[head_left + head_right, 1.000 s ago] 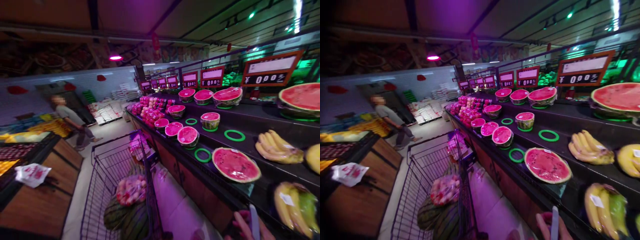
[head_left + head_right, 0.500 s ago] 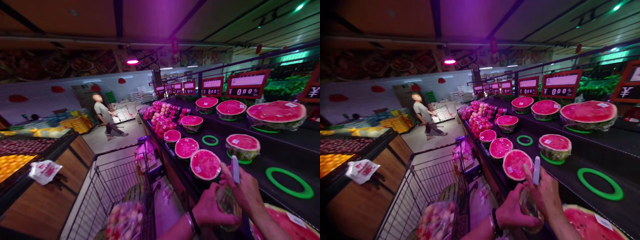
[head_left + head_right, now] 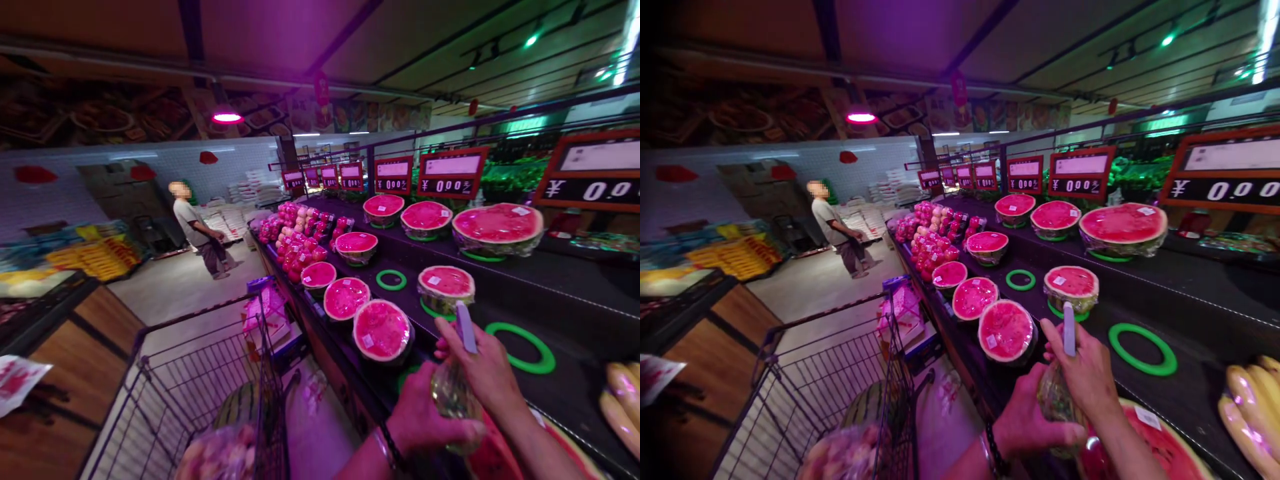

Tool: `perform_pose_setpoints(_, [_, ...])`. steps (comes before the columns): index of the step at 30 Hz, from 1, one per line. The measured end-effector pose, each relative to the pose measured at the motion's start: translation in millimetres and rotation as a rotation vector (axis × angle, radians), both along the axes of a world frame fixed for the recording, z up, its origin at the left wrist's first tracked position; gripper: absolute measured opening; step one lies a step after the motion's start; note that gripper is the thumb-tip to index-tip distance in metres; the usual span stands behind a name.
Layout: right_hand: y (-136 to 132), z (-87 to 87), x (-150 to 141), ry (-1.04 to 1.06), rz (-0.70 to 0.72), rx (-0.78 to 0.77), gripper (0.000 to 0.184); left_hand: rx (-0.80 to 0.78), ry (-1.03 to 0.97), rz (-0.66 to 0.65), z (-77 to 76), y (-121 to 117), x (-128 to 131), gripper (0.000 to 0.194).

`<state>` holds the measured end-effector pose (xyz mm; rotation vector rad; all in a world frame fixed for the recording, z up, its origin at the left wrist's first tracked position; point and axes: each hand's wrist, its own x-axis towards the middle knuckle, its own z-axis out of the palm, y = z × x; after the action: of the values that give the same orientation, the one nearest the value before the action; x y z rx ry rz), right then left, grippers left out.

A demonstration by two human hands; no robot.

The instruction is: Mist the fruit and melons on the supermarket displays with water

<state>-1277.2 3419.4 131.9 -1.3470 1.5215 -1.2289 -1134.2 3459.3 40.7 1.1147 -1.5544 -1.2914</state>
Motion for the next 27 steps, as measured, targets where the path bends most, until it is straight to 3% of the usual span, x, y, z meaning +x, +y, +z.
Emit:
perform_pose_setpoints(8, [23,9.3,-58,0.043,-0.134,-0.239,0.064,-0.061,-0.062,-0.128,25.8,5,-48,0.074])
perform_pose_setpoints(15, [56,32.6,-79,0.042,-0.266,-0.131,0.06,-0.128,-0.029,-0.261,34.7,11,-83,0.056])
perform_pose_setpoints(18, [58,30.6,-84,0.001,-0.287,-0.148,0.059,-0.172,0.018,-0.288,33.8,11,-94,0.057])
perform_pose_setpoints(21, [54,22.1,-92,-0.032,-0.265,-0.184,0.056,-0.111,0.142,-0.325,35.4,14,-102,0.062])
perform_pose_setpoints(27, [50,14.6,-97,-0.018,-0.265,-0.178,0.053,-0.082,0.207,-0.375,34.5,18,-108,0.072])
